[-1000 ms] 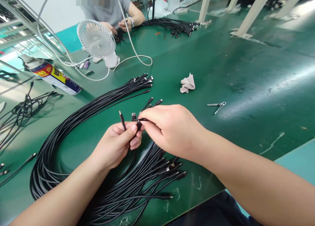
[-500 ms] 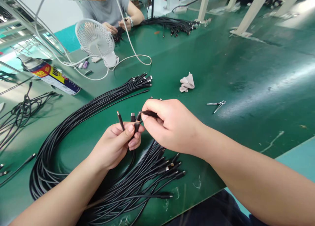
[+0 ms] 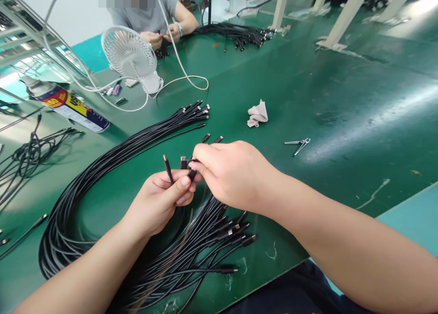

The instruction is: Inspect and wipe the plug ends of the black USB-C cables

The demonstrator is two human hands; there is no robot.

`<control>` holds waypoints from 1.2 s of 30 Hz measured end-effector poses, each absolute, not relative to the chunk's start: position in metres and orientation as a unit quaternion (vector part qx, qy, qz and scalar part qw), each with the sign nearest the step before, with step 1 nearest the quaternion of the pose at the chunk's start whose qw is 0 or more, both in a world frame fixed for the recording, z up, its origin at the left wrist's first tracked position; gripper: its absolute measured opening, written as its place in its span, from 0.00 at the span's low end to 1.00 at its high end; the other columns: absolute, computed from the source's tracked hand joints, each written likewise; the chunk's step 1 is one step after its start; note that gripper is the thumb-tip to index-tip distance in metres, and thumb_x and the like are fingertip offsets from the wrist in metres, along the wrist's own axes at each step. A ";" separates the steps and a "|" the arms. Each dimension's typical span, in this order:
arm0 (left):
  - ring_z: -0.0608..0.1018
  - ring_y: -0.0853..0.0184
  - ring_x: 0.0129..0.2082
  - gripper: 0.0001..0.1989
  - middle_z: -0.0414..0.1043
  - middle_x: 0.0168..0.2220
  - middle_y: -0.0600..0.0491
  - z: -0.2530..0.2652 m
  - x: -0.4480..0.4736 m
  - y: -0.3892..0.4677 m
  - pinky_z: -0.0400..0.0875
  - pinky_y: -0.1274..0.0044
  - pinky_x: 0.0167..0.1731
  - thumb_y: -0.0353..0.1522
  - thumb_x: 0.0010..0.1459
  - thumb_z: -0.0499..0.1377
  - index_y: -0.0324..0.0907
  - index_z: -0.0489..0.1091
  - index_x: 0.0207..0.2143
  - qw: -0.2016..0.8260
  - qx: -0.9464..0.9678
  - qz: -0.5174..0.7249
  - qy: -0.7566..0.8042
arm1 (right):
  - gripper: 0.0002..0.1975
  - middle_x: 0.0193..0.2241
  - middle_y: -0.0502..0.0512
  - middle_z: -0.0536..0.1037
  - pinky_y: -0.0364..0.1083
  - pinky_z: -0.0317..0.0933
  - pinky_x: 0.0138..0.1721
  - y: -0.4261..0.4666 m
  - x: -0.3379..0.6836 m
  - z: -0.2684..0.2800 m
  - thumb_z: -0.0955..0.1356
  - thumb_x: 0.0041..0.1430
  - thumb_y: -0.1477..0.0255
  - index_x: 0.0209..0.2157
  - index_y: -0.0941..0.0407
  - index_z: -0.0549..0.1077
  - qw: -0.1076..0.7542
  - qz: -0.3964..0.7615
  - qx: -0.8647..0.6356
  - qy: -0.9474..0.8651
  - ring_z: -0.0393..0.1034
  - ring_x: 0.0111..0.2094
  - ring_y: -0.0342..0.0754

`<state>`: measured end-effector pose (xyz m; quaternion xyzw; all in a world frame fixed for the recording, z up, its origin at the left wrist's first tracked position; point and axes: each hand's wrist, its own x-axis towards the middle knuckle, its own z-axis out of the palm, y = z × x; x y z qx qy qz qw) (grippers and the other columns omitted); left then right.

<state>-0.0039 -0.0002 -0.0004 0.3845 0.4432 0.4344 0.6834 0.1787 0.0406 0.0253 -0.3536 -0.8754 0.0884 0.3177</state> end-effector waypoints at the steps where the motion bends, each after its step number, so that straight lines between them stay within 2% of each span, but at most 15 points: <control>1: 0.61 0.78 0.18 0.11 0.68 0.23 0.54 0.000 -0.004 0.000 0.50 0.79 0.20 0.38 0.50 0.70 0.38 0.79 0.27 0.685 0.381 0.439 0.439 | 0.11 0.19 0.49 0.73 0.42 0.53 0.22 0.041 0.179 0.027 0.62 0.63 0.75 0.26 0.55 0.69 0.325 0.088 -0.367 -0.867 0.64 0.20 0.43; 3: 0.62 0.78 0.18 0.10 0.70 0.23 0.54 0.000 -0.005 -0.001 0.52 0.79 0.20 0.38 0.50 0.70 0.39 0.81 0.29 0.689 0.379 0.446 0.427 | 0.10 0.19 0.48 0.74 0.42 0.55 0.23 0.043 0.180 0.031 0.63 0.62 0.75 0.26 0.55 0.70 0.342 0.135 -0.395 -0.842 0.65 0.20 0.42; 6: 0.63 0.78 0.18 0.10 0.70 0.23 0.54 0.001 -0.007 -0.001 0.52 0.79 0.21 0.39 0.51 0.69 0.40 0.81 0.30 0.701 0.380 0.443 0.408 | 0.08 0.21 0.47 0.77 0.42 0.58 0.24 0.043 0.179 0.035 0.66 0.60 0.76 0.26 0.56 0.72 0.359 0.293 -0.413 -0.784 0.66 0.21 0.41; 9: 0.63 0.78 0.18 0.11 0.70 0.23 0.55 0.001 -0.009 -0.001 0.53 0.79 0.21 0.39 0.52 0.69 0.39 0.81 0.29 0.718 0.381 0.438 0.385 | 0.06 0.22 0.46 0.77 0.42 0.59 0.24 0.043 0.178 0.036 0.68 0.58 0.76 0.26 0.56 0.74 0.350 0.429 -0.400 -0.730 0.64 0.19 0.39; 11: 0.63 0.78 0.19 0.11 0.69 0.23 0.55 0.001 -0.010 -0.002 0.54 0.79 0.21 0.39 0.52 0.68 0.39 0.80 0.29 0.725 0.383 0.439 0.368 | 0.06 0.22 0.46 0.77 0.42 0.59 0.24 0.043 0.178 0.036 0.69 0.58 0.75 0.26 0.57 0.75 0.343 0.479 -0.389 -0.708 0.63 0.18 0.38; 20: 0.64 0.76 0.20 0.07 0.70 0.23 0.54 -0.001 -0.012 -0.004 0.56 0.79 0.22 0.37 0.56 0.66 0.43 0.82 0.33 0.736 0.409 0.428 0.329 | 0.12 0.23 0.48 0.76 0.43 0.62 0.30 0.039 0.178 0.038 0.67 0.62 0.71 0.24 0.57 0.72 0.333 0.492 -0.364 -0.717 0.65 0.21 0.38; 28: 0.65 0.75 0.22 0.07 0.73 0.25 0.52 -0.003 -0.018 -0.005 0.58 0.80 0.21 0.38 0.56 0.66 0.46 0.83 0.34 0.722 0.458 0.406 0.321 | 0.07 0.22 0.46 0.74 0.42 0.61 0.26 0.036 0.177 0.038 0.70 0.58 0.72 0.27 0.56 0.71 0.309 0.563 -0.351 -0.681 0.67 0.23 0.39; 33: 0.66 0.74 0.22 0.06 0.72 0.24 0.53 -0.005 -0.020 -0.004 0.59 0.80 0.21 0.37 0.57 0.65 0.49 0.83 0.36 0.700 0.495 0.410 0.310 | 0.08 0.24 0.47 0.74 0.42 0.62 0.27 0.036 0.178 0.040 0.70 0.58 0.70 0.26 0.57 0.70 0.303 0.567 -0.345 -0.684 0.67 0.24 0.40; 36: 0.66 0.73 0.22 0.08 0.72 0.22 0.52 -0.006 -0.020 -0.003 0.60 0.79 0.22 0.38 0.56 0.66 0.47 0.83 0.36 0.685 0.511 0.409 0.320 | 0.09 0.24 0.48 0.73 0.42 0.62 0.27 0.036 0.178 0.041 0.69 0.58 0.70 0.26 0.57 0.70 0.299 0.566 -0.340 -0.689 0.67 0.25 0.40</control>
